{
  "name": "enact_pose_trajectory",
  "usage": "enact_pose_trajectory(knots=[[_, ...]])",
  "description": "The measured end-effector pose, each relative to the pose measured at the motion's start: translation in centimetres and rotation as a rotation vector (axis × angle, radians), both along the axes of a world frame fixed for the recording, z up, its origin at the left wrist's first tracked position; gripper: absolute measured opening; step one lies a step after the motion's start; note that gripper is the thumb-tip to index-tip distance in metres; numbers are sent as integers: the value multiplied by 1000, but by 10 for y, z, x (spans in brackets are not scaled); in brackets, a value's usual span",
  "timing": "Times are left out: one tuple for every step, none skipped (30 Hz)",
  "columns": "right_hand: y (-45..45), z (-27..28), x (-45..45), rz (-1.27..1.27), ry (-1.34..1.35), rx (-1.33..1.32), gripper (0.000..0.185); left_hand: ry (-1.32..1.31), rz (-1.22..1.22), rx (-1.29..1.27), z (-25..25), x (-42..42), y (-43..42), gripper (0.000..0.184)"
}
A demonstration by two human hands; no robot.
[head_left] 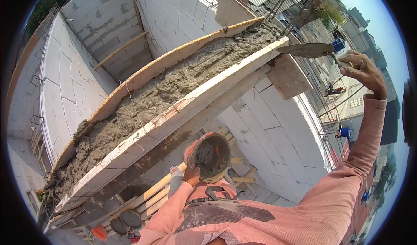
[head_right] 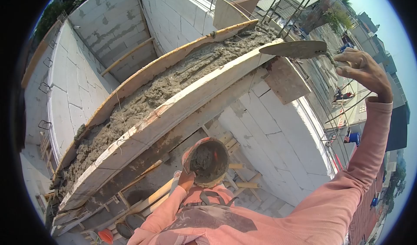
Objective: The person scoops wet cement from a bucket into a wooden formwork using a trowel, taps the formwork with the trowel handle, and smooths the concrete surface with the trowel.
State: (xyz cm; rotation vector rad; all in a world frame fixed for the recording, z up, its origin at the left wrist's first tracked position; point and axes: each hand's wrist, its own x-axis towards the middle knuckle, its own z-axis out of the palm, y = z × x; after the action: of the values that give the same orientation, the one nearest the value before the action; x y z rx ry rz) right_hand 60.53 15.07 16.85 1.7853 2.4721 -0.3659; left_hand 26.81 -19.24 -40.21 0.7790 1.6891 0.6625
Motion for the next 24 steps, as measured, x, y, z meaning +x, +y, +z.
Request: enact_pose_trajectory(knots=[[-31, -10, -1, -37, 96, -123, 49, 8, -42, -39, 19, -7, 10, 82], [-63, -29, 2, -82, 162, -135, 48, 11, -88, -84, 34, -9, 17, 81], [-82, -47, 1, 8, 93, -261, 48, -9, -136, -149, 38, -11, 23, 82], [-101, -65, 0, 101, 33, -387, 48, -151, -63, -146, 24, -11, 24, 76], [-127, -94, -6, 96, 5, -435, 49, -85, -117, -117, 36, -10, 26, 79], [-150, -136, -2, 141, -50, -437, 49, -22, -178, -85, 46, -9, 30, 83], [-175, -177, -9, 146, -93, -408, 46, -140, -152, -17, 30, -10, 28, 82], [-199, -218, -20, 72, -166, -411, 40, -122, -167, 102, 39, -10, 26, 75], [-220, -253, -31, 31, -189, -372, 35, -101, -224, 55, 57, -10, 34, 69], [-237, -281, -47, -43, -219, -313, 33, -80, -284, 10, 76, -11, 41, 63], [-251, -306, -62, -108, -251, -244, 32, -43, -383, -200, 90, -13, 48, 57], [-264, -334, -74, -141, -267, -100, 31, -79, -345, -130, 94, -11, 45, 51], [-278, -358, -83, -171, -286, 47, 31, -117, -305, -58, 98, -8, 43, 46], [-292, -376, -89, -186, -250, 63, 30, -156, -265, 15, 101, -6, 41, 41], [-302, -391, -95, -199, -215, 84, 29, -192, -263, 84, 103, -6, 43, 44], [-309, -395, -100, -209, -180, 108, 29, -229, -257, 155, 105, -6, 46, 47], [-319, -394, -101, -176, -152, 84, 28, -268, -250, 217, 106, -6, 46, 50], [-330, -389, -103, -148, -125, 54, 27, -262, -268, 219, 106, -7, 44, 51], [-337, -381, -104, -122, -100, 31, 26, -259, -288, 226, 107, -8, 48, 51], [-340, -371, -101, -62, -148, -29, 23, -258, -306, 235, 107, -7, 51, 51], [-340, -358, -101, -102, -164, -6, 23, -261, -308, 296, 107, -6, 53, 52], [-339, -343, -101, -139, -179, 16, 23, -264, -308, 357, 108, -5, 55, 52], [-337, -333, -100, -170, -195, 33, 23, -269, -301, 412, 109, -5, 55, 52], [-332, -327, -96, -232, -241, 71, 20, -229, -330, 429, 114, -6, 54, 54]])
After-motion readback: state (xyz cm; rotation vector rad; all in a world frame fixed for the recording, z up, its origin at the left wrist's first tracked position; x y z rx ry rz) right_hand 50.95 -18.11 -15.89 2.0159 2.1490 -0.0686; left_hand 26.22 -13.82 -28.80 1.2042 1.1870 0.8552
